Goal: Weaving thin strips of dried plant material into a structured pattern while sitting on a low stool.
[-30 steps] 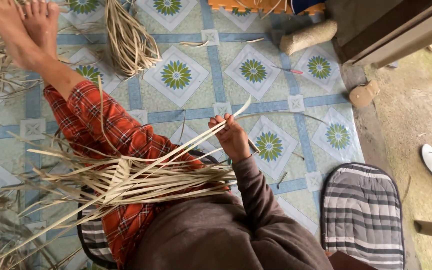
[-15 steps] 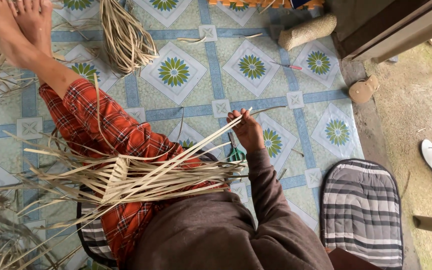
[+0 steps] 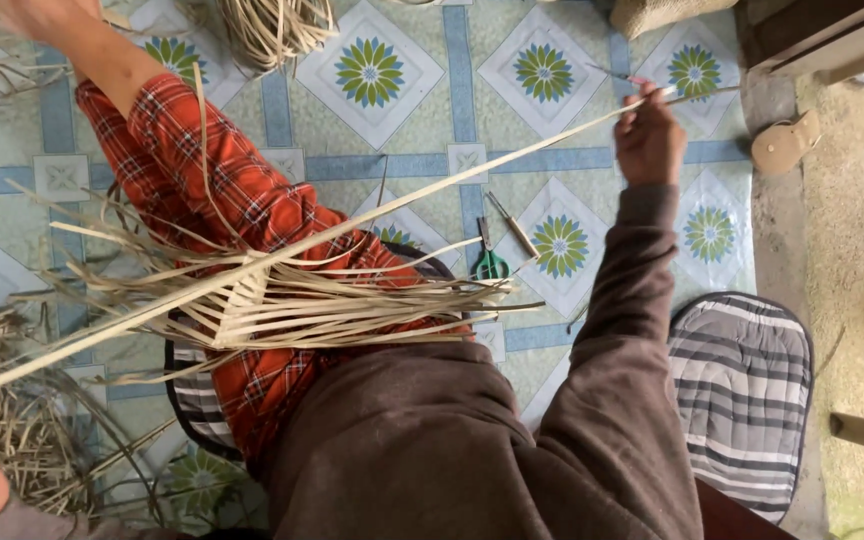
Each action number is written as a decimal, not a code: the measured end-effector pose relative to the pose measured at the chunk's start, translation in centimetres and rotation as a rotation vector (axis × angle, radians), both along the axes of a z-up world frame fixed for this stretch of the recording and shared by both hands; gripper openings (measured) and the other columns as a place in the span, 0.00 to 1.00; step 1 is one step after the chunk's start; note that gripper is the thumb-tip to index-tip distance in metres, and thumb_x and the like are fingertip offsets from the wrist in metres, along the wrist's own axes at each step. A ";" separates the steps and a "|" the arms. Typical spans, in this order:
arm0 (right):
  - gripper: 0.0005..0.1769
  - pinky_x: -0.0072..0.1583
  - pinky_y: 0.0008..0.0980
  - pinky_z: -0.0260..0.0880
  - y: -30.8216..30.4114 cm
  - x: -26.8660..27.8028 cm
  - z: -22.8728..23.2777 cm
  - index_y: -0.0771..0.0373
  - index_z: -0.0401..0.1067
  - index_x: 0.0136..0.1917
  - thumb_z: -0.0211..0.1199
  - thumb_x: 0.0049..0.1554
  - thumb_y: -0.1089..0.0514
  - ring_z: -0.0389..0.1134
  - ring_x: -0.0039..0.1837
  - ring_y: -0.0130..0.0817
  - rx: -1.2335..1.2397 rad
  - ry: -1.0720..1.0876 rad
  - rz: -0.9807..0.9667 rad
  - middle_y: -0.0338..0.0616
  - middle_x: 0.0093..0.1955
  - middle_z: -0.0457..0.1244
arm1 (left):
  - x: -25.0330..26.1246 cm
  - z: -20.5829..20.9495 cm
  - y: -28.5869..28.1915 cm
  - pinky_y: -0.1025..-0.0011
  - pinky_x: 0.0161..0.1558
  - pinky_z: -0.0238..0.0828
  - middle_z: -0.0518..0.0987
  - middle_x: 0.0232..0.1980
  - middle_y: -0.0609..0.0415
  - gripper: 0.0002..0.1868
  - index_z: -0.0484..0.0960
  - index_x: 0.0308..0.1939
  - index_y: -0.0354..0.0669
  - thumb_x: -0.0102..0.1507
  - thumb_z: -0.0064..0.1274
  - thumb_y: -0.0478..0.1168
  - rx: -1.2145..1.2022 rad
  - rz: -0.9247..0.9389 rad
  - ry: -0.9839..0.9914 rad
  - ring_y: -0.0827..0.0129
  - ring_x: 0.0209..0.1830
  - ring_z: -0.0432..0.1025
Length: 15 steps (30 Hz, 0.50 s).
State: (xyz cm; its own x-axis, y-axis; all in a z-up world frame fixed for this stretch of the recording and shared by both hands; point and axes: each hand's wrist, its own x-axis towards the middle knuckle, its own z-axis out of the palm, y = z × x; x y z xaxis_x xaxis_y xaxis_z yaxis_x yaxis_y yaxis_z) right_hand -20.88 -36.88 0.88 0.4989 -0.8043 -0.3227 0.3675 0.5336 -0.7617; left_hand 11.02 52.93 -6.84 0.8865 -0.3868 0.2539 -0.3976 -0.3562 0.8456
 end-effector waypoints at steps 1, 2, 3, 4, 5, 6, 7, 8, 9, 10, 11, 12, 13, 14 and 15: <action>0.07 0.42 0.17 0.72 -1.3 -0.6 0.0 0.63 0.68 0.54 0.50 0.68 0.61 0.65 0.41 0.25 -0.083 -0.144 -0.031 0.48 0.47 0.65 | -0.2 2.6 -3.6 0.58 0.76 0.64 0.65 0.67 0.52 0.11 0.69 0.67 0.48 0.90 0.36 0.48 -0.099 0.037 0.212 0.59 0.65 0.63; 0.07 0.50 0.21 0.79 -2.4 -1.2 -0.2 0.65 0.69 0.54 0.53 0.67 0.59 0.72 0.49 0.29 -0.164 -0.287 -0.064 0.49 0.50 0.65 | -0.4 5.1 -7.1 0.76 0.65 0.65 0.67 0.66 0.61 0.09 0.72 0.66 0.58 0.84 0.41 0.50 -0.195 0.077 0.425 0.74 0.57 0.65; 0.07 0.50 0.21 0.79 -1.3 -1.2 0.8 0.65 0.69 0.54 0.53 0.67 0.59 0.72 0.49 0.29 -0.159 -0.282 -0.065 0.49 0.50 0.65 | -0.2 5.6 -12.3 0.76 0.65 0.65 0.67 0.66 0.61 0.09 0.72 0.66 0.58 0.84 0.41 0.50 -0.190 0.078 0.429 0.74 0.57 0.65; 0.37 0.57 0.32 0.79 -0.4 -1.0 1.8 0.73 0.55 0.66 0.61 0.52 0.50 0.73 0.55 0.41 -0.157 -0.252 -0.192 0.60 0.56 0.66 | -1.7 8.0 -17.2 0.74 0.60 0.73 0.72 0.62 0.53 0.05 0.76 0.62 0.50 0.83 0.48 0.42 -0.296 0.158 0.334 0.69 0.53 0.70; 0.70 0.65 0.43 0.79 0.6 -0.8 3.0 0.81 0.42 0.79 0.69 0.37 0.40 0.73 0.62 0.53 -0.158 -0.222 -0.320 0.71 0.61 0.67 | -4.1 12.0 -21.3 0.72 0.55 0.82 0.77 0.59 0.45 0.02 0.79 0.57 0.42 0.82 0.55 0.34 -0.399 0.236 0.236 0.63 0.49 0.74; 0.70 0.65 0.43 0.79 2.6 -0.8 1.5 0.81 0.42 0.79 0.69 0.37 0.40 0.73 0.62 0.53 -0.160 -0.220 -0.315 0.71 0.61 0.67 | -5.0 12.1 -24.7 0.72 0.55 0.82 0.77 0.59 0.45 0.02 0.79 0.57 0.42 0.82 0.55 0.34 -0.402 0.241 0.237 0.63 0.49 0.74; 0.32 0.58 0.36 0.77 4.6 -0.8 0.1 0.68 0.53 0.60 0.60 0.48 0.52 0.70 0.52 0.42 -0.308 0.070 -0.096 0.54 0.50 0.64 | -5.8 12.2 -28.1 0.71 0.50 0.83 0.79 0.52 0.49 0.04 0.81 0.55 0.45 0.77 0.54 0.34 -0.507 0.150 0.359 0.67 0.43 0.76; 0.06 0.51 0.30 0.75 6.6 -0.9 -1.4 0.55 0.65 0.41 0.51 0.59 0.64 0.67 0.43 0.31 -0.450 0.361 0.128 0.37 0.39 0.62 | -6.8 12.4 -31.4 0.70 0.46 0.85 0.81 0.45 0.53 0.06 0.83 0.52 0.47 0.72 0.53 0.33 -0.610 0.062 0.483 0.71 0.36 0.77; 0.06 0.51 0.30 0.75 8.8 -1.9 -4.7 0.55 0.65 0.41 0.51 0.59 0.64 0.67 0.43 0.31 -0.452 0.364 0.136 0.37 0.39 0.62 | -8.7 13.2 -34.5 0.70 0.46 0.85 0.81 0.45 0.53 0.06 0.83 0.52 0.47 0.72 0.53 0.33 -0.613 0.070 0.485 0.71 0.36 0.77; 0.02 0.48 0.32 0.75 10.8 -2.6 -8.0 0.59 0.71 0.47 0.59 0.59 0.60 0.70 0.42 0.36 -0.421 0.644 0.350 0.44 0.40 0.65 | -10.3 14.0 -37.9 0.70 0.38 0.82 0.79 0.39 0.50 0.05 0.84 0.48 0.45 0.69 0.57 0.32 -0.613 0.084 0.503 0.71 0.31 0.75; 0.10 0.45 0.33 0.76 12.7 -3.3 -11.3 0.62 0.77 0.52 0.66 0.58 0.57 0.73 0.41 0.41 -0.382 0.922 0.565 0.51 0.41 0.69 | -11.8 14.9 -41.2 0.70 0.31 0.79 0.77 0.34 0.48 0.04 0.85 0.44 0.44 0.66 0.61 0.31 -0.612 0.098 0.522 0.71 0.26 0.73; 0.10 0.45 0.33 0.76 13.3 -4.2 -15.5 0.62 0.77 0.52 0.66 0.58 0.57 0.73 0.41 0.41 -0.386 0.921 0.576 0.51 0.41 0.69 | -12.8 13.2 -42.6 0.70 0.31 0.79 0.77 0.34 0.48 0.04 0.85 0.44 0.44 0.66 0.61 0.31 -0.614 0.109 0.520 0.71 0.26 0.73; 0.07 0.44 0.33 0.76 13.8 -5.2 -19.8 0.53 0.77 0.48 0.68 0.55 0.56 0.74 0.41 0.38 -0.563 1.140 0.722 0.41 0.38 0.70 | -13.7 11.6 -43.9 0.71 0.31 0.77 0.78 0.30 0.48 0.04 0.85 0.44 0.43 0.66 0.61 0.34 -0.624 0.066 0.553 0.70 0.24 0.73; 0.08 0.43 0.32 0.77 14.3 -5.9 -24.1 0.43 0.78 0.45 0.71 0.52 0.56 0.75 0.41 0.35 -0.751 1.351 0.861 0.30 0.35 0.71 | -14.4 10.0 -45.3 0.71 0.31 0.74 0.79 0.26 0.49 0.05 0.85 0.44 0.42 0.65 0.61 0.36 -0.637 0.021 0.581 0.69 0.23 0.74; 0.08 0.43 0.32 0.77 15.1 -6.5 -25.6 0.43 0.78 0.45 0.71 0.52 0.56 0.75 0.41 0.35 -0.762 1.345 0.869 0.30 0.35 0.71 | -14.7 8.8 -46.0 0.71 0.31 0.74 0.79 0.26 0.49 0.05 0.85 0.44 0.42 0.65 0.61 0.36 -0.641 0.031 0.573 0.69 0.23 0.74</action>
State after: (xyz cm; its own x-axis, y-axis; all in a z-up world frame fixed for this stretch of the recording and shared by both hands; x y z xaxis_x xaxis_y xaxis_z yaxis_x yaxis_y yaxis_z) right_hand -27.34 -21.77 -24.76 0.5533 -0.6297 -0.5453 -0.8305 -0.3671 -0.4188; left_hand -3.63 6.94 2.00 0.9524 -0.2953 -0.0753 0.1546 0.2555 0.9544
